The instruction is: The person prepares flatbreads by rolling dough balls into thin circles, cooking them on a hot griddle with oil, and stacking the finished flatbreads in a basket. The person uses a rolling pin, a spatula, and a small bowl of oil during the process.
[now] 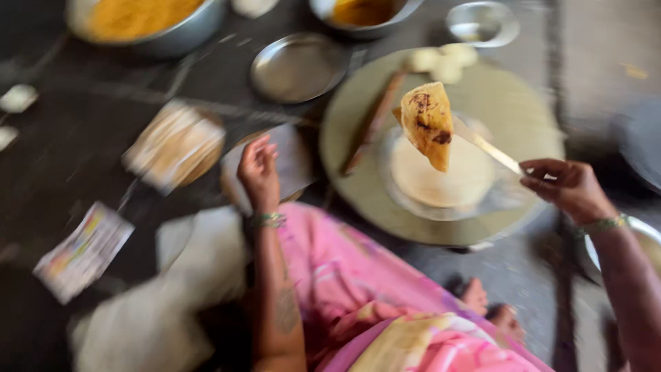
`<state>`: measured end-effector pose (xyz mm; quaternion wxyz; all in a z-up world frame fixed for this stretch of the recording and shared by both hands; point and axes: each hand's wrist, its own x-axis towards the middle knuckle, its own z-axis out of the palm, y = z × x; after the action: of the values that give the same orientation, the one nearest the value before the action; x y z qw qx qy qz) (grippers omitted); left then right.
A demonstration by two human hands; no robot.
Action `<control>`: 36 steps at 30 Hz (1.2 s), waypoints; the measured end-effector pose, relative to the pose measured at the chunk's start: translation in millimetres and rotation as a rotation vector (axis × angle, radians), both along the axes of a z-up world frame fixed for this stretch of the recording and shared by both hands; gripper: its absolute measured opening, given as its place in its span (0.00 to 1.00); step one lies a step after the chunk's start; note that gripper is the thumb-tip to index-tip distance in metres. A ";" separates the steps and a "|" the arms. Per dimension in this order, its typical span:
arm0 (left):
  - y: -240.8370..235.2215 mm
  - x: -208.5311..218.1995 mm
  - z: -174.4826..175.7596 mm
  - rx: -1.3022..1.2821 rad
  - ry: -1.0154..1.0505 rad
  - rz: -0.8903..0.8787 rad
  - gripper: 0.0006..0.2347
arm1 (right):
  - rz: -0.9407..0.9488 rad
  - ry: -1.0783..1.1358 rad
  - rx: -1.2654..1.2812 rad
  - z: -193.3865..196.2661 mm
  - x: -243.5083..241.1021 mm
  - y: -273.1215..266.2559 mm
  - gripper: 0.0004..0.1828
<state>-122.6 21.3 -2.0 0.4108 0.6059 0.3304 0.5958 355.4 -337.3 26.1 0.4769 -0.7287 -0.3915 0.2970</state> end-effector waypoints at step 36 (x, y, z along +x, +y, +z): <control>10.9 -236.5 -39.3 -0.011 0.008 0.498 0.08 | -0.382 -0.746 0.199 -63.1 -77.5 94.3 0.13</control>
<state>-359.1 32.2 -41.2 0.2529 0.5060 0.4745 0.6744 277.9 -243.0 -37.0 0.4169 -0.7960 -0.4221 -0.1197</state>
